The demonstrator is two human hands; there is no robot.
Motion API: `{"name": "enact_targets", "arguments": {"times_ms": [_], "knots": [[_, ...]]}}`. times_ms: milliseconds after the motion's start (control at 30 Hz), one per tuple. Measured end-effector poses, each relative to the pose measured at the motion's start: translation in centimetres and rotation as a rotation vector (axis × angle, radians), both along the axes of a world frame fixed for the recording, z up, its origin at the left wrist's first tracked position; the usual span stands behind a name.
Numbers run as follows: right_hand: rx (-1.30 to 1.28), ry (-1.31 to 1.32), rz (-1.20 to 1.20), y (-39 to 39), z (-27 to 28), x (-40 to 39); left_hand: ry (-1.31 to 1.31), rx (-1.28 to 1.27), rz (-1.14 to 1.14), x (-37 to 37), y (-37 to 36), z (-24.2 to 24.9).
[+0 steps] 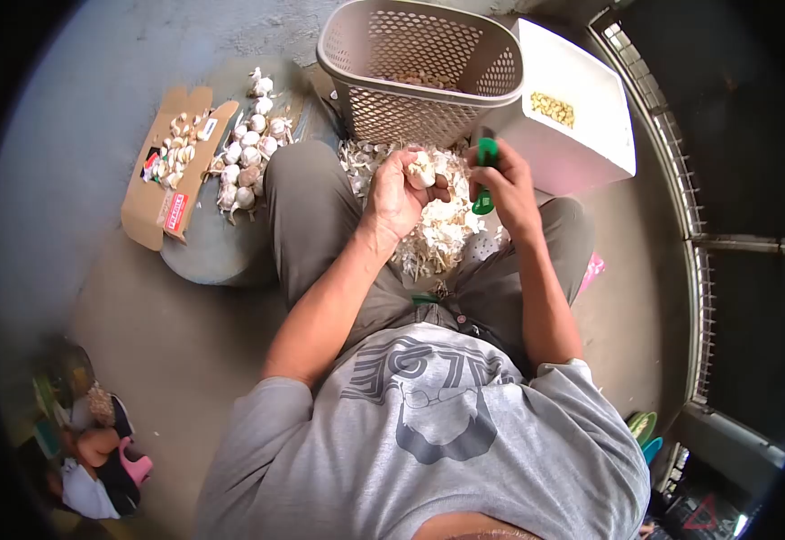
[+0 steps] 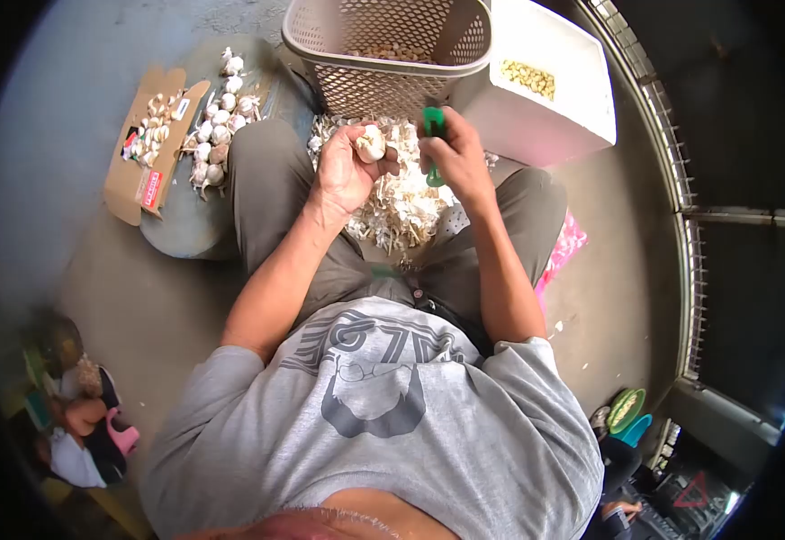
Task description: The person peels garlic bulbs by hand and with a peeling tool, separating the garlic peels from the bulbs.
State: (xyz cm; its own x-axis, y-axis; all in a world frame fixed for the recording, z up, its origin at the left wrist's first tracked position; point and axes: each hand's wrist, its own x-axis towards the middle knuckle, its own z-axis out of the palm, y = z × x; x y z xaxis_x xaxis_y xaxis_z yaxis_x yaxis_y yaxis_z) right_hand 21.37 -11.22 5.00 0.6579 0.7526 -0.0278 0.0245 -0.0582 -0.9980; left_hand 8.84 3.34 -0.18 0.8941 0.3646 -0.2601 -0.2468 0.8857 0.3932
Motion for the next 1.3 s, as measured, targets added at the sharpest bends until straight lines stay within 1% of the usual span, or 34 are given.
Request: {"name": "enact_targets", "arguments": {"times_ms": [33, 100, 133, 233, 267, 367, 433, 500, 567, 633, 700, 733, 767, 833, 867, 967, 1000, 1033, 1067, 1100, 1200, 1300], "knots": [[-0.093, -0.032, -0.004, 0.1, -0.3, -0.4, -0.013, 0.021, -0.034, 0.2, 0.1, -0.2], [-0.105, -0.133, 0.035, 0.4, -1.8, -0.3, -0.002, 0.112, -0.124, 0.6, 0.4, -0.3], [-0.183, -0.061, 0.056, 0.2, -1.8, -0.1, 0.021, 0.152, -0.157, 0.9, 0.7, -0.2], [-0.103, -0.235, 0.032, 1.0, -3.3, 0.3, 0.089, 0.288, -0.19, 1.9, 1.4, 0.9], [-0.112, -0.223, 0.034, 1.2, -4.2, 0.8, 0.108, 0.306, -0.189, 2.4, 1.7, 1.3], [-0.051, -0.175, -0.046, 1.6, -2.2, 0.2, 0.147, 0.355, -0.162, 4.2, 2.6, 1.3], [-0.009, -0.303, -0.081, 1.9, -2.7, 0.5, 0.154, 0.373, -0.152, 5.6, 3.3, 0.9], [0.001, -0.391, -0.12, 2.0, -2.7, 0.4, 0.135, 0.348, -0.114, 6.4, 3.7, 0.2], [-0.031, -0.462, -0.104, 1.9, -2.3, 0.6, 0.093, 0.288, -0.049, 7.0, 3.4, -1.0], [-0.07, -0.48, -0.125, 2.1, -2.6, 0.8, 0.095, 0.232, -0.096, 6.7, 3.1, -1.7], [-0.075, -0.617, -0.176, 2.9, -4.2, 1.6, 0.147, 0.159, -0.088, 6.3, 2.1, -2.6], [-0.073, -0.689, -0.197, 3.2, -4.4, 1.8, 0.084, 0.144, -0.116, 6.4, 1.2, -2.4], [-0.118, -0.643, -0.151, 3.1, -4.4, 1.9, 0.087, 0.13, -0.074, 6.4, 0.1, -2.1], [-0.205, -0.55, -0.059, 3.0, -3.3, 1.8, 0.115, 0.042, -0.061, 6.3, -0.7, -0.7], [-0.173, -0.663, -0.081, 3.1, -3.3, 1.4, 0.115, 0.026, -0.05, 6.2, -0.4, -1.3], [-0.168, -0.693, -0.072, 3.6, -3.6, 1.0, 0.136, -0.037, -0.033, 5.7, 0.2, -2.8], [-0.166, -0.698, -0.039, 3.6, -3.6, 1.2, 0.156, -0.062, -0.046, 5.7, 0.1, -2.3], [-0.157, -0.66, -0.011, 3.7, -4.0, 1.3, 0.177, -0.086, -0.063, 5.7, 0.0, -1.8], [-0.148, -0.622, 0.016, 3.8, -4.7, 1.5, 0.312, -0.048, -0.081, 5.9, -0.4, -1.3], [-0.14, -0.585, 0.042, 3.9, -4.4, 1.5, 0.316, -0.009, -0.079, 5.8, -0.4, -1.6], [-0.088, -0.266, 0.069, 3.7, -3.2, 1.0, 0.326, 0.111, -0.073, 5.3, -0.6, -2.6], [-0.087, -0.142, -0.014, 3.9, -3.9, 1.0, 0.306, 0.099, -0.126, 4.9, -0.3, -2.1]]}}
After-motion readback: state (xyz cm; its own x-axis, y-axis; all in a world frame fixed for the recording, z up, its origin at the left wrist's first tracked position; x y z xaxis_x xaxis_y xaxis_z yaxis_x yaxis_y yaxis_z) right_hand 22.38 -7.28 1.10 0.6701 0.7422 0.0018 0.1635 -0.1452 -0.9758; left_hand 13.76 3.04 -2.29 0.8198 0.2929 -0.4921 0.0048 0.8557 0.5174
